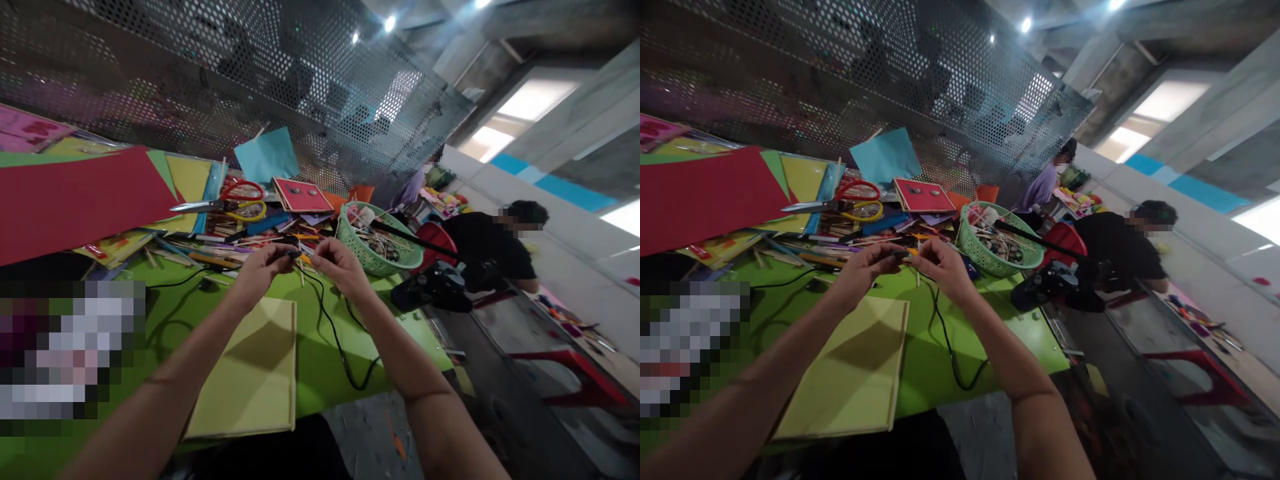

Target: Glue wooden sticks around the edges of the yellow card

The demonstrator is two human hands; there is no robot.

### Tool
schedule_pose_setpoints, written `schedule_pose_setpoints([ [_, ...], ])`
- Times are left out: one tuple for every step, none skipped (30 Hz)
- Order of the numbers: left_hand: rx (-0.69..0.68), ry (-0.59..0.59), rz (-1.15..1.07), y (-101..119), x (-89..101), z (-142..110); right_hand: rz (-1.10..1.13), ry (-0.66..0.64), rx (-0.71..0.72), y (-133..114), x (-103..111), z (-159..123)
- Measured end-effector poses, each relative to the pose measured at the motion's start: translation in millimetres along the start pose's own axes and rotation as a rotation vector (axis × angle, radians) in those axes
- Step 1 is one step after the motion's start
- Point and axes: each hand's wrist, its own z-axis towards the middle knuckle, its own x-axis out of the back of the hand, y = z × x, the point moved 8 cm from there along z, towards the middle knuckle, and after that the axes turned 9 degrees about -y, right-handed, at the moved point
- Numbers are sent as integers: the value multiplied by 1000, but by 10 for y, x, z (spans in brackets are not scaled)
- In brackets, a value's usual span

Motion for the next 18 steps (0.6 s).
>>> schedule_pose_setpoints([
  [0,1,-5,5,-3,-4,-47,40,16,46,48,57],
  [-1,4,-11,9,-4,-8,-85,48,31,92,61,115],
  [-4,8,-17,12,-3,-13,-115,38,50,132,51,168],
  [-7,16,-24,13,2,-18,-131,22,73,164,26,210],
  [-12,27,-31,12,9,-23,-137,10,97,188,-2,238],
  [-16,40,-39,9,20,-27,-137,7,120,203,-26,251],
  [-19,52,-48,2,29,-30,-136,14,140,213,-45,252],
  [-20,63,-56,-9,37,-32,-135,27,154,223,-58,244],
  [-17,70,-65,-22,42,-32,-139,44,162,234,-65,229],
  [-11,74,-72,-38,43,-32,-147,63,163,249,-68,212],
  [-3,76,-79,-55,41,-31,-153,83,163,264,-65,194],
  [6,77,-84,-70,39,-30,-154,102,163,280,-60,178],
  [15,78,-87,-83,38,-29,-148,117,162,299,-54,165],
  [23,81,-90,-93,39,-30,-134,129,158,319,-48,156],
  [30,85,-92,-98,42,-33,-113,135,154,340,-45,152],
  [36,91,-94,-99,47,-36,-89,135,146,361,-45,152],
  [41,97,-95,-96,52,-41,-64,133,134,382,-46,154],
  [46,103,-95,-89,57,-47,-38,130,117,403,-49,158],
])
